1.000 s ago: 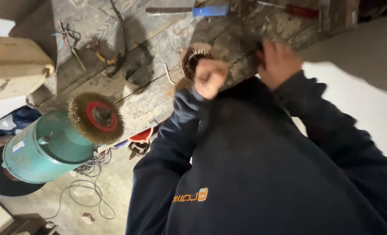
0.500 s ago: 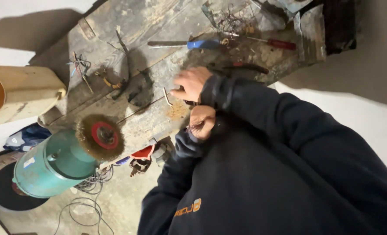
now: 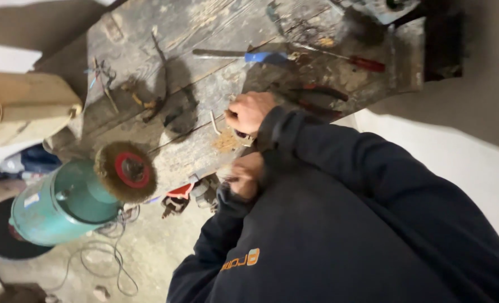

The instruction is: The person holds an electric motor armature on a workbench and uses pliers to pull and cut the old copper windings out of its slots, occasionally repositioning the armature and reaching for other tools. The bench grinder with a wire brush wheel sits beside the work area.

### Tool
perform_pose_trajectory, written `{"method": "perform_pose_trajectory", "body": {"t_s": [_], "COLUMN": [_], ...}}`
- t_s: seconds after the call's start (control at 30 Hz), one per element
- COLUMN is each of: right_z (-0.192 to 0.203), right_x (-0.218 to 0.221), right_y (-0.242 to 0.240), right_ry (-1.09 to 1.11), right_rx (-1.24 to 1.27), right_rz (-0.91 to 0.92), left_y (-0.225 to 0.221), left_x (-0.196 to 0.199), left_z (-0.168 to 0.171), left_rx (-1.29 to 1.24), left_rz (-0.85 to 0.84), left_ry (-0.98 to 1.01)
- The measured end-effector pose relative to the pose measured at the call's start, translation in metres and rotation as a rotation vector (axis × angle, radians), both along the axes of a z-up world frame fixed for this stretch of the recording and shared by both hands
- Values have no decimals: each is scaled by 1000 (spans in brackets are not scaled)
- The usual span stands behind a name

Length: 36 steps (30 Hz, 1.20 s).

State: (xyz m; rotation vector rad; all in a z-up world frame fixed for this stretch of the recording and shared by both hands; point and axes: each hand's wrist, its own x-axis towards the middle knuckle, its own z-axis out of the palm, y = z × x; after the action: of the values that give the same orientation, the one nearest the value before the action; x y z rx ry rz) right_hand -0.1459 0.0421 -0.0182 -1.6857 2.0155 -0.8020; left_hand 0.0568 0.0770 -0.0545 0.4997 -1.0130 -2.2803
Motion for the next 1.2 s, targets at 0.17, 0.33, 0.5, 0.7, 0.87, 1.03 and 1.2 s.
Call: {"method": "perform_pose_trajectory", "body": {"t_s": [0.17,0.33,0.5,0.7,0.87,1.03,1.2], "right_z": [-22,-42,-5,0,-3,54,23], "right_x": [7,4,4,-5,-21,2,15], "right_y": [3,-3,5,11,34,62,73], "right_ry": [7,17,76,94,-161,-60,-288], "right_rx": [-205,14,29,-141,-337,-446,-193], "right_rz": [-11,165,-18,96,117,360,286], "left_y": [-24,-70,-33,-88,-54,-43,-71], "left_x": [-19,-57,21,66,108,52,-43], "left_z": [-50,51,60,224,141,13,53], "left_rx": [-835,-446,-144,-1047,-1246,-485,-654], "left_rz": [-50,274,-65,8,426,381,419], "left_ry": [139,-66,49,19,-464,-621,-692]}}
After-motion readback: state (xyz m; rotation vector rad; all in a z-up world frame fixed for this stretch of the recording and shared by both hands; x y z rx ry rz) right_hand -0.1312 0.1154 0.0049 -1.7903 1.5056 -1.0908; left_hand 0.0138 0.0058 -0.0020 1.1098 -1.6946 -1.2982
